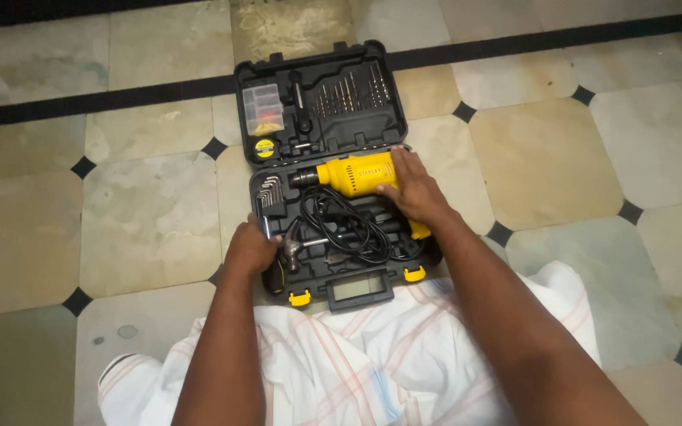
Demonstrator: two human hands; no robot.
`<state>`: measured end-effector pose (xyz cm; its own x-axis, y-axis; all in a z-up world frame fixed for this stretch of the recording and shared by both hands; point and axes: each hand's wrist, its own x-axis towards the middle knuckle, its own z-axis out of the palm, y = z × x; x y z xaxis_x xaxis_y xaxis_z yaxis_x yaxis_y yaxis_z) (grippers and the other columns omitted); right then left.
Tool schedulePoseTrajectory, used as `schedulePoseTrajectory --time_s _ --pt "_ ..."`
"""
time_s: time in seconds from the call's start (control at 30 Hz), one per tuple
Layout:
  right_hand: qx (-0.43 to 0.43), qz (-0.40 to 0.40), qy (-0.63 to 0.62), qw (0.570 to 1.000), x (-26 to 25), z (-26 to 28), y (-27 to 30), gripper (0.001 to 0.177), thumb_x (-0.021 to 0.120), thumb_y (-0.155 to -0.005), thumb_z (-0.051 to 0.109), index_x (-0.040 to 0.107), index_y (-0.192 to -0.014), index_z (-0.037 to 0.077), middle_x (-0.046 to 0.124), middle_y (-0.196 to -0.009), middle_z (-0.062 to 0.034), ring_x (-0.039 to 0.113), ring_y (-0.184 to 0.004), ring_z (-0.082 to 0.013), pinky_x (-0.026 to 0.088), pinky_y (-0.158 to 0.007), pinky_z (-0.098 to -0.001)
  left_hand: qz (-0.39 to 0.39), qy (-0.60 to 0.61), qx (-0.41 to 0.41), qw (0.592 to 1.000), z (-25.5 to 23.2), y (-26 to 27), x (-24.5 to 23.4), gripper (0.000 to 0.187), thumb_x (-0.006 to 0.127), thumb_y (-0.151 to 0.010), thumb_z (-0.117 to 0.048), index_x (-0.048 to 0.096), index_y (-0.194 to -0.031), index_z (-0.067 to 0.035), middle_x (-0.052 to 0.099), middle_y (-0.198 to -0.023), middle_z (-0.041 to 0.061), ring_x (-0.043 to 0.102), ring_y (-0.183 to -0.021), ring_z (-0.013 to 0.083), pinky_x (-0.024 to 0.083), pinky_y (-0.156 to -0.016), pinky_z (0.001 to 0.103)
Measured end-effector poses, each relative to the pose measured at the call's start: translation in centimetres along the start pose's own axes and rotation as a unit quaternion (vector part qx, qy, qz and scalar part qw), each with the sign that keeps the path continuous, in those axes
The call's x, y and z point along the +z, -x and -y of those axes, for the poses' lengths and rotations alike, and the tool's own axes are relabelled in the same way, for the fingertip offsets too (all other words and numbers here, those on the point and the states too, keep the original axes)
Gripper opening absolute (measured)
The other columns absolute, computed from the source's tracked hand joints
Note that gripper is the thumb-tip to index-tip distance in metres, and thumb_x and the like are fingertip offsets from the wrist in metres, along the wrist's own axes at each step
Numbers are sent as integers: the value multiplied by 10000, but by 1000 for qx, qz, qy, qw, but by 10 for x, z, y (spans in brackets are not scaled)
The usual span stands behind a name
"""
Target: The person sits on the floor and organizes tools into a black toolbox. They place hex keys, a hammer, a screwdriver, and a yellow power drill with its cord into designated slots inside the case.
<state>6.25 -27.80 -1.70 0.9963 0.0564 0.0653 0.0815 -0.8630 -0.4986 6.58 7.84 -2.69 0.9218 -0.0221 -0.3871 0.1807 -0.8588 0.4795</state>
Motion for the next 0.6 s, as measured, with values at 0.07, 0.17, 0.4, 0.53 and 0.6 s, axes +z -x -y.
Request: schedulePoseTrajectory --time_s 0.07,0.17,0.4,0.53,0.6 --pt "34 24 -25 999 4 0 -1 881 667 -931 475 255 -1590 59 295 -1637 -214 337 -1482 -406 339 -1182 -449 1 -13 -2 1000 1 0 0 634 779 -865 -279 489 -1328 44 639 -1218 301 616 -1175 451 513 -996 484" --pt "30 24 -30 999 5 -2 -2 918 663 -935 504 223 -1603 53 265 -1649 -227 307 -1502 -404 328 -1188 -448 -3 -22 -2 1000 -3 -3 -2 640 778 -869 -296 497 -1331 46 641 -1216 306 614 -1179 454 509 -1000 487" --pt "30 26 -24 999 9 -6 0 1016 710 -877 549 200 -1599 48 240 -1662 -227 276 -1522 -384 310 -1194 -446 -3 -27 -12 1000 -4 -1 -1 662 778 -862 -287 482 -1353 42 637 -1218 308 619 -1175 453 513 -995 492" --pt "23 21 -41 999 12 -10 2 1041 720 -862 558 198 -1604 46 233 -1662 -240 260 -1531 -389 304 -1207 -438 -14 -25 -6 1000 -5 0 1 652 783 -857 -289 491 -1335 44 634 -1216 310 616 -1177 456 515 -994 490" --pt "20 20 -40 999 14 -12 3 1063 728 -849 560 191 -1609 47 225 -1660 -246 250 -1534 -392 292 -1211 -439 -24 -29 6 999 -3 -1 1 631 785 -857 -288 512 -1316 48 647 -1196 309 625 -1159 458 516 -986 492"
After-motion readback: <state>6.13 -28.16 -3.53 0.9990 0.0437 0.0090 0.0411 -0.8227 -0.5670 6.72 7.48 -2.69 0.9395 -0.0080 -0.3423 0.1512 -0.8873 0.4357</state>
